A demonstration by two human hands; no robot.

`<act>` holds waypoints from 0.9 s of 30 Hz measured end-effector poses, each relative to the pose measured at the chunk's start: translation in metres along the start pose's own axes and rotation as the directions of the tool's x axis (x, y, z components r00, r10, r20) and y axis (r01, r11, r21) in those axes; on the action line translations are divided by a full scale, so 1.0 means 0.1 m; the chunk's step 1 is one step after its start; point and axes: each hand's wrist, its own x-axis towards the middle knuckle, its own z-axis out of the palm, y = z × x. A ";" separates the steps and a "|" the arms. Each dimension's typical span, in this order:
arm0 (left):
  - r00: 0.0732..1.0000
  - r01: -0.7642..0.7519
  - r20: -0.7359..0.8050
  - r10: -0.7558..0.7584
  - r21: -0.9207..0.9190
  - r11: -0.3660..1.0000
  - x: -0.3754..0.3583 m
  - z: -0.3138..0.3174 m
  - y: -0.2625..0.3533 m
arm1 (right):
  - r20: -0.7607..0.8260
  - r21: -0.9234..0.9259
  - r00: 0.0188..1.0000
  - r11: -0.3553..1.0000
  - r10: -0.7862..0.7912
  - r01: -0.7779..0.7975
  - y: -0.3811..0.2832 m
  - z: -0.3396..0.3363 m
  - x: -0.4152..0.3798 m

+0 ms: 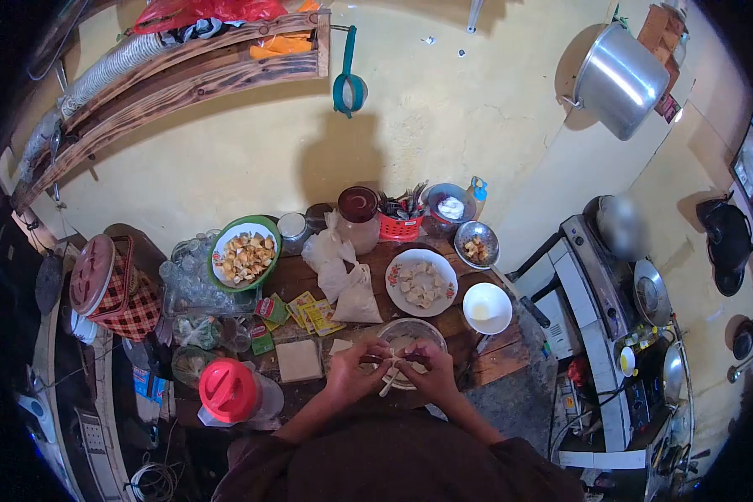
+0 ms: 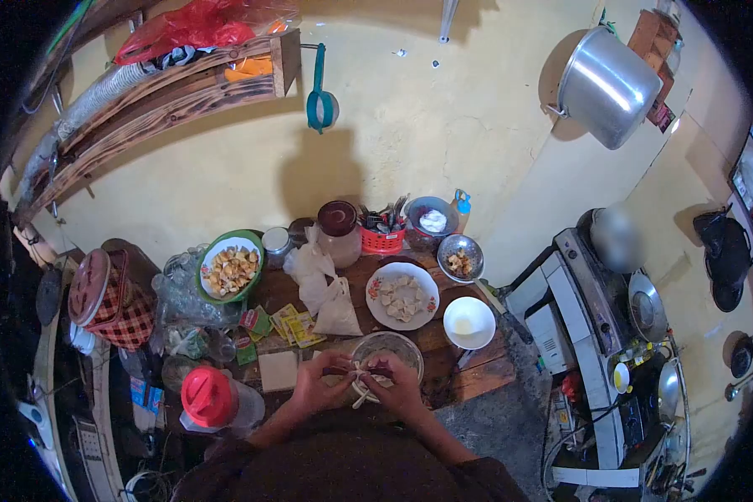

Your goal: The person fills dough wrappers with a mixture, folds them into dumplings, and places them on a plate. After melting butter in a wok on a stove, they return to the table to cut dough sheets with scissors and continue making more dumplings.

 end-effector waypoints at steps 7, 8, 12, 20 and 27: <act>0.998 0.040 0.048 -0.038 -0.029 0.999 0.06 0.05 -0.25 | 0.087 -0.155 0.996 0.988 0.038 -0.024 0.14 -0.08 0.12; 0.996 0.062 0.061 -0.059 -0.043 0.997 0.08 0.04 -0.25 | 0.087 -0.156 0.996 0.987 0.036 -0.022 0.13 -0.09 0.15; 0.993 0.109 0.049 -0.105 -0.075 0.991 0.15 0.07 -0.36 | 0.103 -0.235 0.989 0.968 0.110 -0.083 0.13 -0.10 0.28; 0.986 0.160 0.047 -0.157 -0.065 0.985 0.31 0.13 -0.59 | 0.250 -0.215 0.957 0.972 0.146 -0.092 0.53 -0.22 0.59; 0.989 0.132 -0.067 -0.129 0.038 0.991 0.30 0.00 -0.89 | -0.126 -0.553 0.990 0.823 0.071 -0.129 1.55 -0.81 1.33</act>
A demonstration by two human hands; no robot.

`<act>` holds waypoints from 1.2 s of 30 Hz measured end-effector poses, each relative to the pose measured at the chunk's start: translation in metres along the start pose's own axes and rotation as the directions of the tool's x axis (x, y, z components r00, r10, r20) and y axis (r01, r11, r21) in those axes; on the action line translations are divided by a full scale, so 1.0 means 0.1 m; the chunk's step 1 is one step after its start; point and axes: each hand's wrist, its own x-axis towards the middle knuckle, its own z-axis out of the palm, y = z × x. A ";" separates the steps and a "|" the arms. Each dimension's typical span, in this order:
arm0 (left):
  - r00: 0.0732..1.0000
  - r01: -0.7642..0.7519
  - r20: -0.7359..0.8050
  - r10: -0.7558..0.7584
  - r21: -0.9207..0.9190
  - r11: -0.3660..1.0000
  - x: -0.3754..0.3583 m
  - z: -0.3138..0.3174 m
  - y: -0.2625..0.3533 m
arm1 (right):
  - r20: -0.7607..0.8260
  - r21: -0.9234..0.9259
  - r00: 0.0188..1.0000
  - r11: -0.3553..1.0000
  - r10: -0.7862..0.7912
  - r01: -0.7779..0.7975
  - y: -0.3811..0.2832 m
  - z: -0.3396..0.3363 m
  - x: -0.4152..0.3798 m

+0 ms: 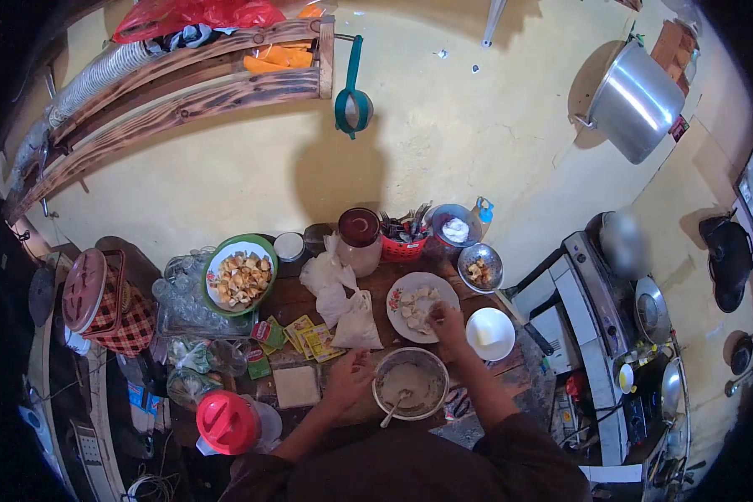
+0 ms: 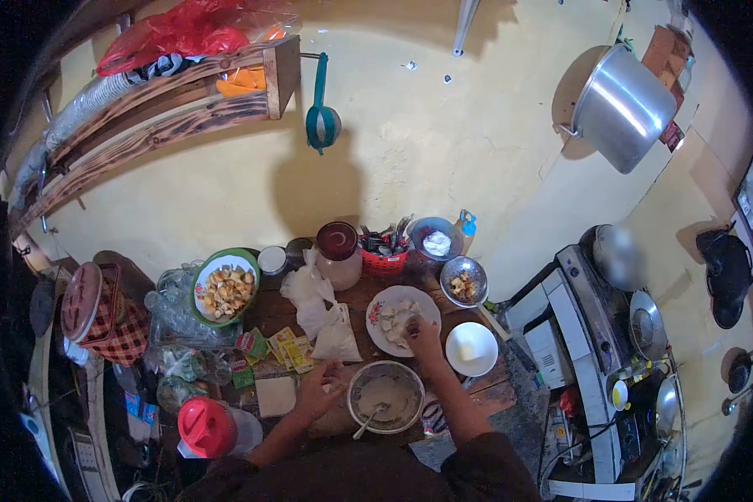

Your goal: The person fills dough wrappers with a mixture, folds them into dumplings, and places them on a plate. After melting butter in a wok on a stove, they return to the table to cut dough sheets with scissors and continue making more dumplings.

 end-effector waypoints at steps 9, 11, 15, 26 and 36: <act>0.964 0.245 0.009 -0.266 0.358 0.901 -0.06 -0.26 -0.43 | -0.210 -0.385 0.974 0.923 -0.078 -0.009 0.52 0.25 0.45; 0.960 0.240 0.003 -0.279 0.496 0.835 -0.10 -0.23 -0.62 | -0.212 -0.531 0.977 0.843 -0.033 -0.087 0.62 0.32 0.46; 0.955 0.257 -0.024 -0.296 0.563 0.785 -0.14 -0.18 -0.78 | -0.216 -0.490 0.976 0.866 -0.010 -0.099 0.68 0.36 0.42; 0.900 0.272 0.030 -0.435 0.742 0.613 -0.12 -0.11 -0.68 | -0.201 -0.509 0.978 0.859 -0.057 -0.054 0.55 0.24 0.22; 0.913 0.166 0.121 -0.388 0.760 0.628 -0.21 -0.11 -0.84 | -0.305 0.445 0.874 0.868 0.378 -0.220 0.02 -0.21 -1.17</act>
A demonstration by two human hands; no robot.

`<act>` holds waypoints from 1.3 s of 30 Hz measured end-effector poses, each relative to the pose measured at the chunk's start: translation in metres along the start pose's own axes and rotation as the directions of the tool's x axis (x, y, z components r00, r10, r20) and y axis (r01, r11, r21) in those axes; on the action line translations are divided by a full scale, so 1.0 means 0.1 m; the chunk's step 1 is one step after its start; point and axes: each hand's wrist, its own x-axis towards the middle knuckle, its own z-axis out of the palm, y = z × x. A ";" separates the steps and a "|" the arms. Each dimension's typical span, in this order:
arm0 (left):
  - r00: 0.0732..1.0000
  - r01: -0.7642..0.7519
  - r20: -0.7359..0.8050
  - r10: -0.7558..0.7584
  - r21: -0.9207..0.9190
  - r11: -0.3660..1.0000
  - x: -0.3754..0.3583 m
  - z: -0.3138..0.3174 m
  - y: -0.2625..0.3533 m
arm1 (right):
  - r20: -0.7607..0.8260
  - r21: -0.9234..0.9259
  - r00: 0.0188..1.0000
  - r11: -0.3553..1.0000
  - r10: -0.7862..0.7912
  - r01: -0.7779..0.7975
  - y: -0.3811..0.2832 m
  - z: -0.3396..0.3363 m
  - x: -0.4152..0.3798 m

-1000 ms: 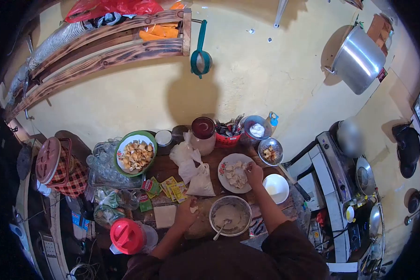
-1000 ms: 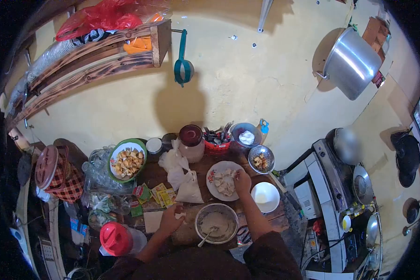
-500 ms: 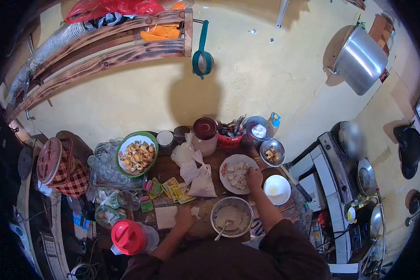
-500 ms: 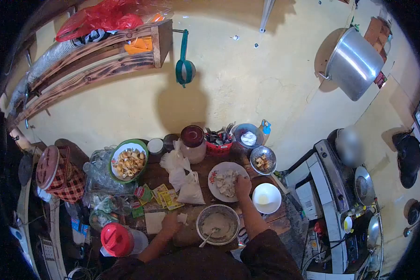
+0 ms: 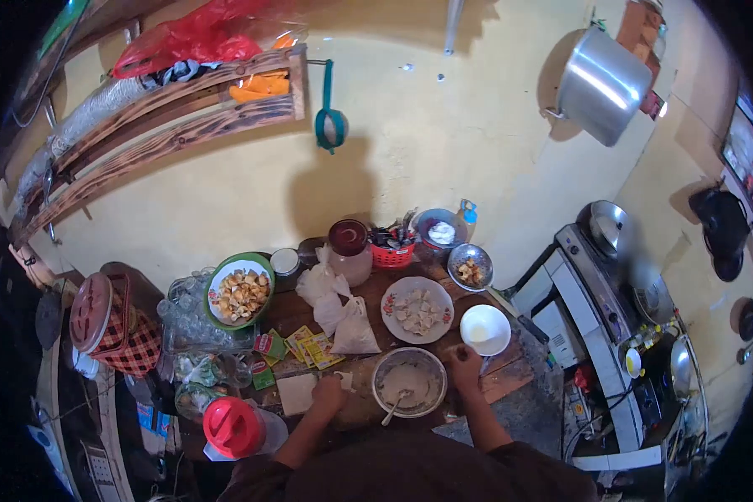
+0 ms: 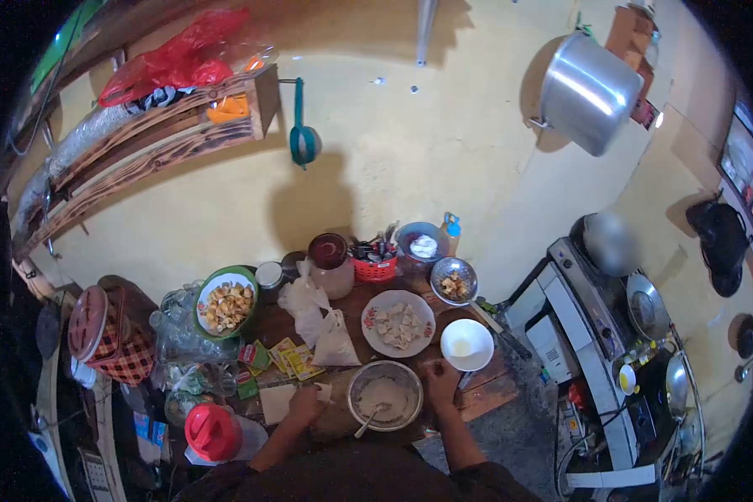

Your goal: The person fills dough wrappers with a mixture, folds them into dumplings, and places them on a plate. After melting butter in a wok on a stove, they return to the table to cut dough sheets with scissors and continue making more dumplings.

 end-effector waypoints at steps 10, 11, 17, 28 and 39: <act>0.936 -0.249 -0.281 0.210 -0.111 0.962 -0.22 -0.42 0.50 | 0.057 -0.038 0.988 0.989 0.145 -0.143 -0.05 -0.62 -0.96; 0.910 -0.319 -0.334 0.246 -0.185 0.930 -0.23 -0.52 0.60 | 0.074 -0.013 0.969 0.972 0.234 -0.234 -0.21 -0.64 -1.00; 0.706 -0.689 -0.442 0.554 -0.245 0.683 -0.59 -1.05 1.70 | 0.026 -0.039 0.996 0.995 0.091 -0.090 -0.07 -0.94 -1.10; 0.346 -0.783 -0.015 0.938 -0.555 0.280 -1.38 0.21 3.64 | -0.429 -0.118 0.886 0.961 0.176 -0.249 0.43 -3.10 -2.15; 0.152 -0.849 0.129 0.980 -0.491 0.196 -2.05 1.30 5.17 | -0.900 -0.140 0.400 0.753 0.174 -0.643 0.56 -5.29 -3.50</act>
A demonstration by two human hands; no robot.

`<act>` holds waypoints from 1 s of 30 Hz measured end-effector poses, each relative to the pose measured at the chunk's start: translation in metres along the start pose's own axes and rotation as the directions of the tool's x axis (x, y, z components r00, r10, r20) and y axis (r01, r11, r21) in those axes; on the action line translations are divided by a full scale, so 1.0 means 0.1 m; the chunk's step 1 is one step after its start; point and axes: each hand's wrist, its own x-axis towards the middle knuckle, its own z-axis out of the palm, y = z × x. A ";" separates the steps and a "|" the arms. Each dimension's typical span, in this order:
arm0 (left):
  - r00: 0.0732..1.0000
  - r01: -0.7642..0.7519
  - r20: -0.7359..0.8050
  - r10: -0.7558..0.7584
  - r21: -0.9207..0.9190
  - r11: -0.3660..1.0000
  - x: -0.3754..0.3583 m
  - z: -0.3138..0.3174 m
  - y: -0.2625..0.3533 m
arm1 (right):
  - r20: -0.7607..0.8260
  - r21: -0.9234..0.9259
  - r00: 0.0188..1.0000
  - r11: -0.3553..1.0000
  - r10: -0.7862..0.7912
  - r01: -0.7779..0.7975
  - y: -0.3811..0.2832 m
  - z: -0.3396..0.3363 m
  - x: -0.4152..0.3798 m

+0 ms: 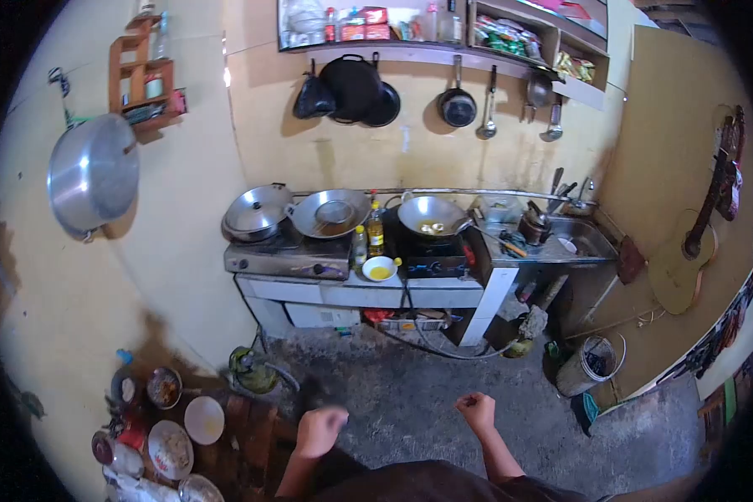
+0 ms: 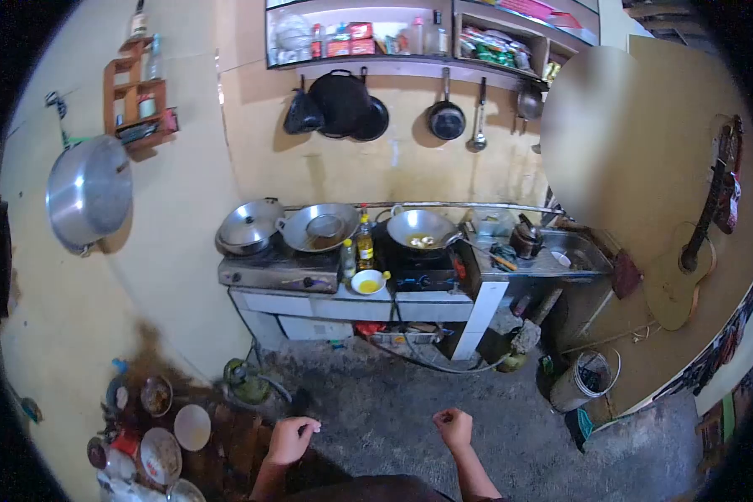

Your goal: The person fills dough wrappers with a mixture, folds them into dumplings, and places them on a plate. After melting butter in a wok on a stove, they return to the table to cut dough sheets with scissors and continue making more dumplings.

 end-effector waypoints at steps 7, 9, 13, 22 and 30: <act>0.991 0.118 0.065 -0.118 0.014 0.993 0.66 0.52 -0.51 | 0.252 -0.318 0.953 0.945 0.165 -0.080 0.75 -0.25 0.75; 0.977 0.183 0.103 -0.189 0.064 0.981 0.91 0.72 -0.85 | 0.501 -0.459 0.818 0.888 0.282 -0.025 0.91 -0.15 1.00; 0.911 0.293 0.227 -0.344 0.231 0.928 1.40 1.15 -1.88 | 0.545 -0.541 0.723 0.837 0.423 -0.082 1.07 0.17 1.60; 0.478 0.162 0.492 -0.727 0.765 0.624 2.21 1.76 -4.06 | 0.525 -0.480 0.794 0.877 0.307 -0.021 1.06 0.58 3.47; 0.510 0.584 0.480 -0.714 0.416 0.697 2.43 1.65 -3.81 | 0.125 -0.286 0.971 0.945 0.202 -0.160 0.88 0.18 4.70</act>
